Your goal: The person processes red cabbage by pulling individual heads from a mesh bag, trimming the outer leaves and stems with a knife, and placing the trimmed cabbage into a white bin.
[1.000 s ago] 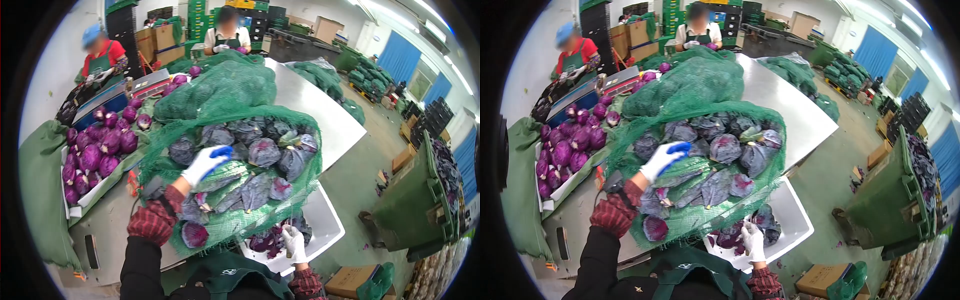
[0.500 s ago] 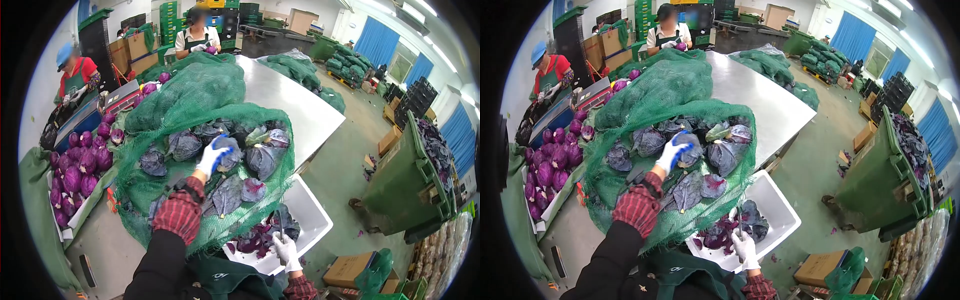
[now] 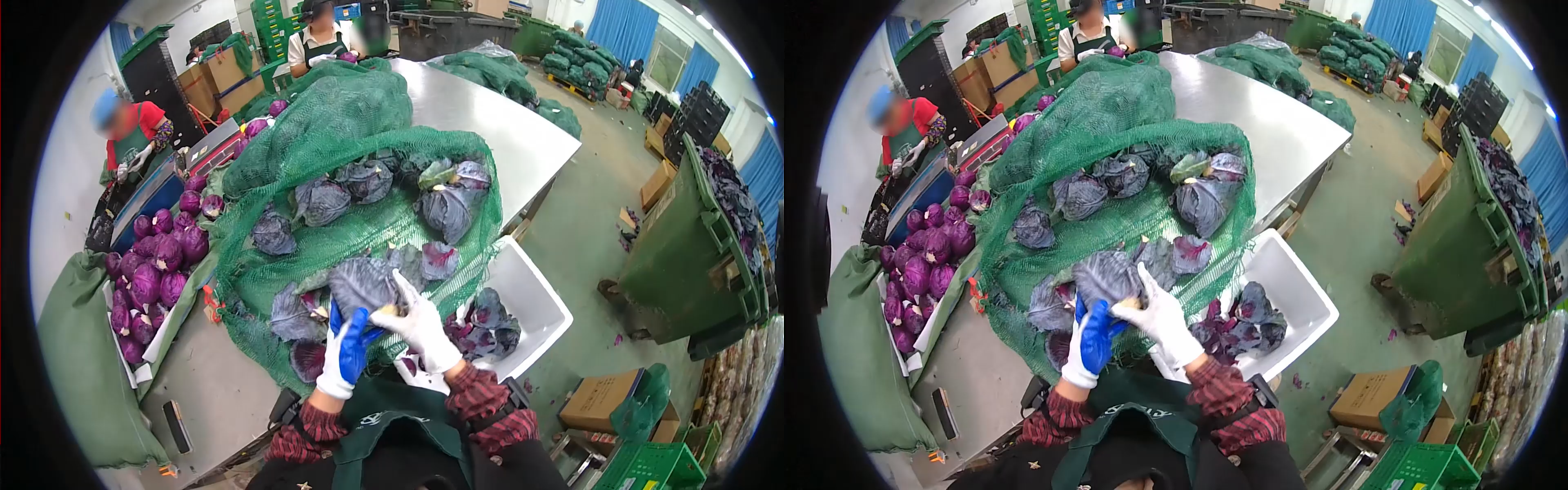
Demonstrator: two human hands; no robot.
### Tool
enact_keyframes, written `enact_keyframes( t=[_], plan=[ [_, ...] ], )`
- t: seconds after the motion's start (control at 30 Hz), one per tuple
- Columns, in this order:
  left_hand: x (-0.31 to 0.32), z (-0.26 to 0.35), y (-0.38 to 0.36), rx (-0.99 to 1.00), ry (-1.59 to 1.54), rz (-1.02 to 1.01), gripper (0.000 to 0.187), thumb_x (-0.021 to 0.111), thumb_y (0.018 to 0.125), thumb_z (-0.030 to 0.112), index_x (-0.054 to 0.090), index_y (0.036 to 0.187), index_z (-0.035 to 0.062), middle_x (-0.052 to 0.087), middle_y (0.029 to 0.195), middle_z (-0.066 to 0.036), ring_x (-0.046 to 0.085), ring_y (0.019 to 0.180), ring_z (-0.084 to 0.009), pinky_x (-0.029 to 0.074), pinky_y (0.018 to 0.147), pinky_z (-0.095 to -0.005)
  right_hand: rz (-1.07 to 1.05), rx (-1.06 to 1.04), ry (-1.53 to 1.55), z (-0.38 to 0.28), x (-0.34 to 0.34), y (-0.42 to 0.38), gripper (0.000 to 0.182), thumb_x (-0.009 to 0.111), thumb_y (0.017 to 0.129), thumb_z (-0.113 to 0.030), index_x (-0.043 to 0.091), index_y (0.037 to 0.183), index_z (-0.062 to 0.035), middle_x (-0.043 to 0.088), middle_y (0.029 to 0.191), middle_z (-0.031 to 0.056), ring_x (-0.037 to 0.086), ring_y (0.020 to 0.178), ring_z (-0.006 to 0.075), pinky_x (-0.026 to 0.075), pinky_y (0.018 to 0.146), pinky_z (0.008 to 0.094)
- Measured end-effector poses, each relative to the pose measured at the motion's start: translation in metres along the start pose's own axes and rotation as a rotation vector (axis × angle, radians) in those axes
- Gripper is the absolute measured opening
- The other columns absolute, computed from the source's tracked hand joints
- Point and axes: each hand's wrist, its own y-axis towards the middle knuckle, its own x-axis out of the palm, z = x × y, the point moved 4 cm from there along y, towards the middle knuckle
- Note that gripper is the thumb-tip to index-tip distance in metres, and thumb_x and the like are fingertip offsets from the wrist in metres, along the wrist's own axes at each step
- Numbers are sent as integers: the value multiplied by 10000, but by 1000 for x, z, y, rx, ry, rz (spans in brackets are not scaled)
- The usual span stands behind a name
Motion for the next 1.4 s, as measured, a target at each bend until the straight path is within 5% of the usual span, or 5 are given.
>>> enact_keyframes(
  t=[0.17,0.37,0.57,0.93,1.4],
  plan=[
    [-20,31,5,583,1365,-69,594,771,760,175,560,1314,133,529,1293,-144,568,1087,-284,469,929,-379,30,102,503,60,-8,35,486,707,841,-355,623,1146,15,603,765,40,512,548,88,424,488,252],
    [47,33,79,788,1765,-225,657,761,714,338,551,1316,177,503,1349,-135,473,1212,-349,400,1022,-442,155,82,240,49,-29,32,431,633,893,-375,587,1125,-15,629,782,90,570,568,151,474,592,307],
    [56,27,107,580,1866,-171,691,764,685,370,549,1315,187,495,1295,-177,485,1161,-359,414,993,-440,380,-207,-273,61,-47,-24,422,530,953,-220,491,1326,-25,576,1241,214,619,1057,304,492,903,345],
    [57,8,110,692,1665,-125,690,796,668,362,570,1283,146,564,1252,-187,529,1146,-362,416,1001,-442,409,-185,-545,79,-28,-14,173,541,928,-189,556,893,-20,589,709,204,606,641,382,481,572,453],
    [79,6,116,770,1699,-102,628,792,654,432,638,1180,127,626,1112,-141,588,1017,-320,463,902,-426,139,-24,-629,66,-41,22,162,493,844,-86,600,888,27,628,799,247,650,761,388,527,672,447]
  ],
)
